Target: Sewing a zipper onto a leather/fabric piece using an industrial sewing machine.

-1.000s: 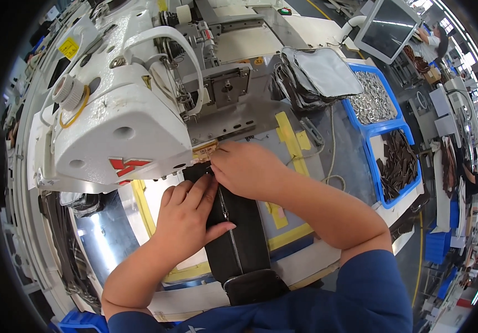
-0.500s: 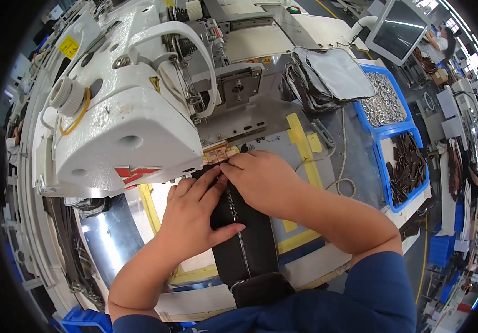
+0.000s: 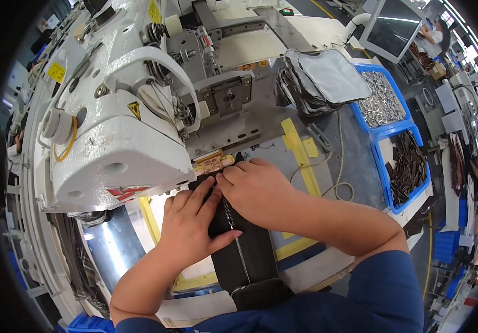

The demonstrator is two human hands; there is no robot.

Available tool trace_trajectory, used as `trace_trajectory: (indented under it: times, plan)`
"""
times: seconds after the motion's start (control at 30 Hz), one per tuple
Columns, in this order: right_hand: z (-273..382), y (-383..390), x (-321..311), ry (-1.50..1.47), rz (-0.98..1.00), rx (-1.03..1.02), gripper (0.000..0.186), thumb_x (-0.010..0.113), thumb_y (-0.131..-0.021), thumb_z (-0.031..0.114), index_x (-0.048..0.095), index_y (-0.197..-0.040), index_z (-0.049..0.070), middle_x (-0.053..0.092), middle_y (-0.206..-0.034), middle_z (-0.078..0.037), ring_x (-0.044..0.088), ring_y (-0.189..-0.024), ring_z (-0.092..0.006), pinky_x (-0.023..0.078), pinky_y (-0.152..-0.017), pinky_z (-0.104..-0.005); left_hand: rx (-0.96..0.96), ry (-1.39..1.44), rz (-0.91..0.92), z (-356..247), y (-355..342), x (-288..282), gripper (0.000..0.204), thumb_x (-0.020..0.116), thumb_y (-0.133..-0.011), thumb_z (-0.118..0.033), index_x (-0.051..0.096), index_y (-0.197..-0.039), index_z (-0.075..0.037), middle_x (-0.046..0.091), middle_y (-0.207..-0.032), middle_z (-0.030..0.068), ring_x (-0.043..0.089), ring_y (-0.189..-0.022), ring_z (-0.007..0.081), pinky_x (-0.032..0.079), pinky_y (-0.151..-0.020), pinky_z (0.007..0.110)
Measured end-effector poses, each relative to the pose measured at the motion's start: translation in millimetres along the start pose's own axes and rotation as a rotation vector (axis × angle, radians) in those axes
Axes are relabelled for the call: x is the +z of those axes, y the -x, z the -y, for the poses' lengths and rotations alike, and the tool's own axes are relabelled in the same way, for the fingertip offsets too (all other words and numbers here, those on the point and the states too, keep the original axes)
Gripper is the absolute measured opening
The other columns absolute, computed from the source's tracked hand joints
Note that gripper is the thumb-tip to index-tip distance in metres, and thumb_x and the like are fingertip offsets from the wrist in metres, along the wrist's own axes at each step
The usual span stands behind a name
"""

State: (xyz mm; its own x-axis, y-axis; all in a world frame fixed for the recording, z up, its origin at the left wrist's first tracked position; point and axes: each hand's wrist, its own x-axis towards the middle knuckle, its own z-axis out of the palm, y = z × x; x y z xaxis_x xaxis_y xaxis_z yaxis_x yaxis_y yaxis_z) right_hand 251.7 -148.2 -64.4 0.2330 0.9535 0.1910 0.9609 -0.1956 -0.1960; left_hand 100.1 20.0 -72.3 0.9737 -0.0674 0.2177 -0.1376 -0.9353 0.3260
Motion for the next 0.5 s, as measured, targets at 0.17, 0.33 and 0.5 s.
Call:
trace_trajectory:
  times: [0.17, 0.33, 0.5]
  plan:
    - [-1.3, -2.3, 2.5, 0.012, -0.039, -0.004, 0.026, 0.066, -0.087, 0.015, 0.072, -0.107, 0.001, 0.07, -0.099, -0.008, 0.071, -0.094, -0.0255, 0.055, -0.083, -0.0389, -0.002, 0.015, 0.011, 4.8, -0.6, -3.8, 0.085, 0.091, -0.069, -0.054, 0.071, -0.132, -0.002, 0.065, -0.145, 0.0135, 0.062, -0.11, 0.0319, 0.046, -0.097, 0.044]
    - [2.8, -4.8, -2.3, -0.014, 0.057, 0.028, 0.034, 0.065, -0.09, 0.015, 0.073, -0.119, 0.0, 0.073, -0.108, -0.009, 0.072, -0.098, -0.0273, 0.056, -0.086, -0.0408, -0.017, 0.083, 0.013, 7.2, -0.3, -8.6, 0.084, 0.091, -0.068, -0.051, 0.071, -0.133, -0.001, 0.065, -0.144, 0.0153, 0.063, -0.111, 0.0331, 0.047, -0.1, 0.044]
    - [3.0, -5.1, 10.6, -0.045, -0.005, 0.025, 0.027, 0.065, -0.09, 0.014, 0.073, -0.111, 0.0, 0.072, -0.105, -0.011, 0.072, -0.098, -0.0284, 0.056, -0.089, -0.0415, 0.01, 0.158, 0.023, 12.0, -3.6, -12.8, 0.083, 0.09, -0.07, -0.049, 0.069, -0.133, 0.002, 0.068, -0.139, 0.0208, 0.068, -0.113, 0.0354, 0.049, -0.101, 0.043]
